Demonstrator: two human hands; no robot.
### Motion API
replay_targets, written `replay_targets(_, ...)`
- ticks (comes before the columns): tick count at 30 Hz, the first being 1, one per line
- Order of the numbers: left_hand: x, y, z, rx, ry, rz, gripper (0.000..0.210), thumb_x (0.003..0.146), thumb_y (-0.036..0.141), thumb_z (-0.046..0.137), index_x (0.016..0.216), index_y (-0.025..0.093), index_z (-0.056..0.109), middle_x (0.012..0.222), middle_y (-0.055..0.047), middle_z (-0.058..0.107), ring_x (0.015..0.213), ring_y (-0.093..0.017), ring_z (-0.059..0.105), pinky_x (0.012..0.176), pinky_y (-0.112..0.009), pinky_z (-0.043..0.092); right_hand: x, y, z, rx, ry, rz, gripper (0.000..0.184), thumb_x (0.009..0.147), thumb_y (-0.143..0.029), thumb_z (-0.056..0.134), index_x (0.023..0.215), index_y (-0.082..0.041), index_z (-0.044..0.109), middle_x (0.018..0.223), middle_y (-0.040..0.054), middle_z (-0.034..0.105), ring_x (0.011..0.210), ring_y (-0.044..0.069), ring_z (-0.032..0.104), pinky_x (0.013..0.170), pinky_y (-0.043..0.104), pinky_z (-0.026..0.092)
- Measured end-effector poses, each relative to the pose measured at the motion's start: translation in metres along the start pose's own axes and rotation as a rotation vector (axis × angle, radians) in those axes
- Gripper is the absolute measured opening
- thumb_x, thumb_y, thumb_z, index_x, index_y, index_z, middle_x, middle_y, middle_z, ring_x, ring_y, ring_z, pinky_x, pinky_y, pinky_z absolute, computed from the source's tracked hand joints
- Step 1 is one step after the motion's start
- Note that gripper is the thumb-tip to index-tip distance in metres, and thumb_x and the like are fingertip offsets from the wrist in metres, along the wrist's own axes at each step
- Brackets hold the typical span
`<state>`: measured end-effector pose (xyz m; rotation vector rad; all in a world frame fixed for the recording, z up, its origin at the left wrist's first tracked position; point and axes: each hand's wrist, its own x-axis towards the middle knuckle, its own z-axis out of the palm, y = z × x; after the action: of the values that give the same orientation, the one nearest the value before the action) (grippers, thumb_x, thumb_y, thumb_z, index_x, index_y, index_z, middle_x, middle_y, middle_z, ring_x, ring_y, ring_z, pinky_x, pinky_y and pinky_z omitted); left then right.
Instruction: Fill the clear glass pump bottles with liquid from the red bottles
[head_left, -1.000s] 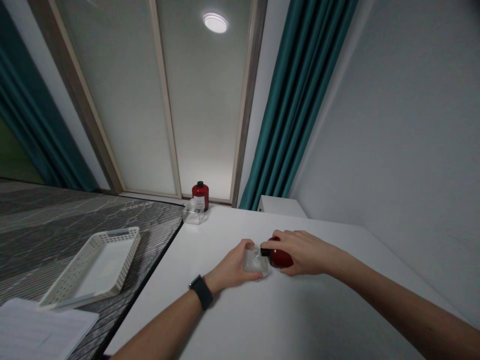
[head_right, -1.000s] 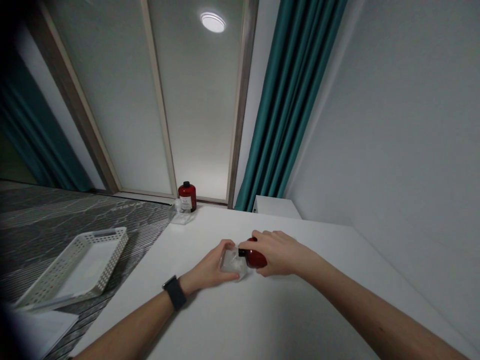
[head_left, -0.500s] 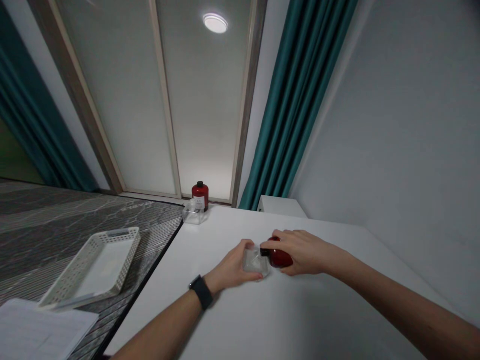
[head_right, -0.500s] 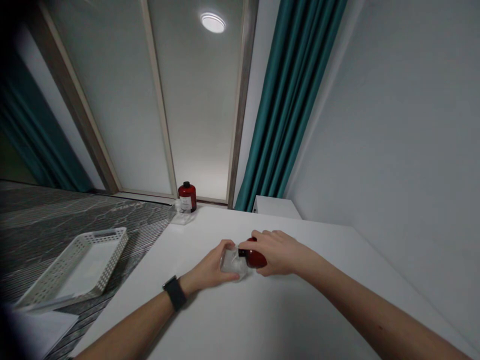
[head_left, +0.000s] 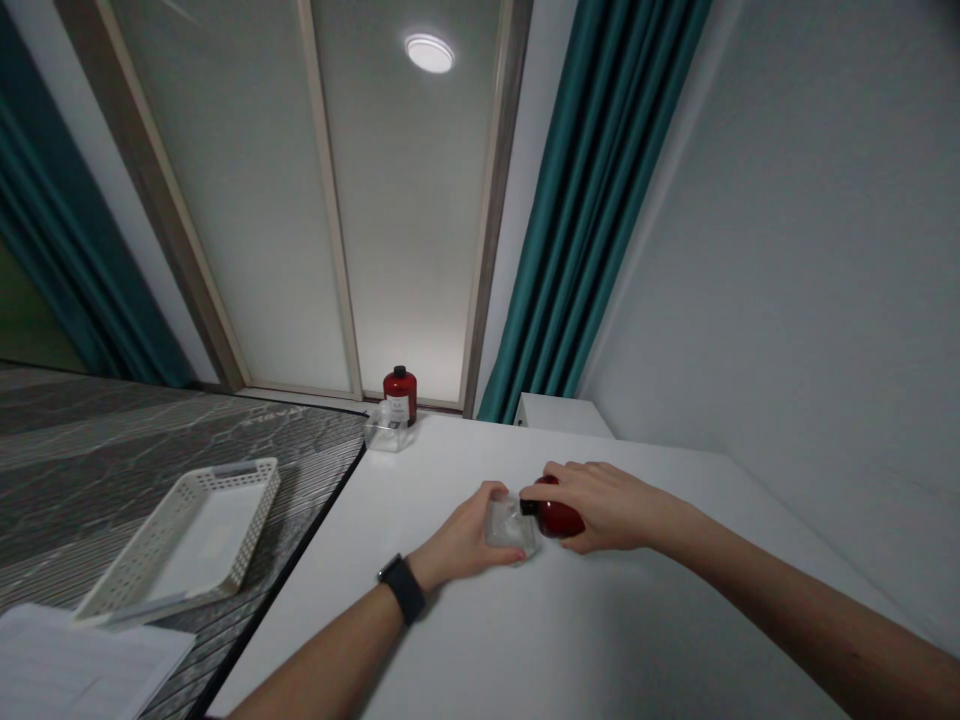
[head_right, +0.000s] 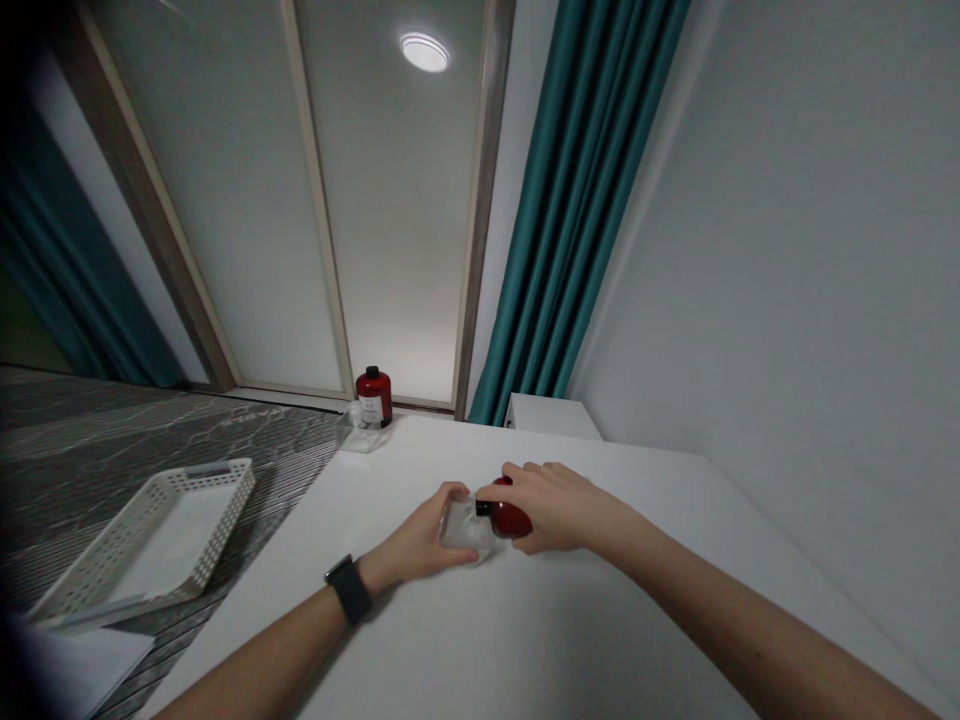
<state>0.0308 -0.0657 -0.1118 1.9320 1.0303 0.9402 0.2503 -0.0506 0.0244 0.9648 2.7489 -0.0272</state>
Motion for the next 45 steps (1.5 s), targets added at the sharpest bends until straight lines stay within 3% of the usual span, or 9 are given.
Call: replay_targets(45, -0.0006, -0.0017, 0.0003, 0.002, -0.001, 0.010, 0.066, 0.068, 0.030, 0.085, 0.120, 0.019, 0.046, 0.116, -0.008, 0.061, 0.103, -0.026, 0.060, 0.091, -0.039, 0.048, 0.0019, -0.0016, -0.0044, -0.019, -0.030, -0.002, 0.061, 0.078, -0.029, 0.069, 0.135, -0.035, 0.051, 0.115, 0.0091, 0.062, 0.091, 0.030, 0.067, 0.073, 0.038, 0.045)
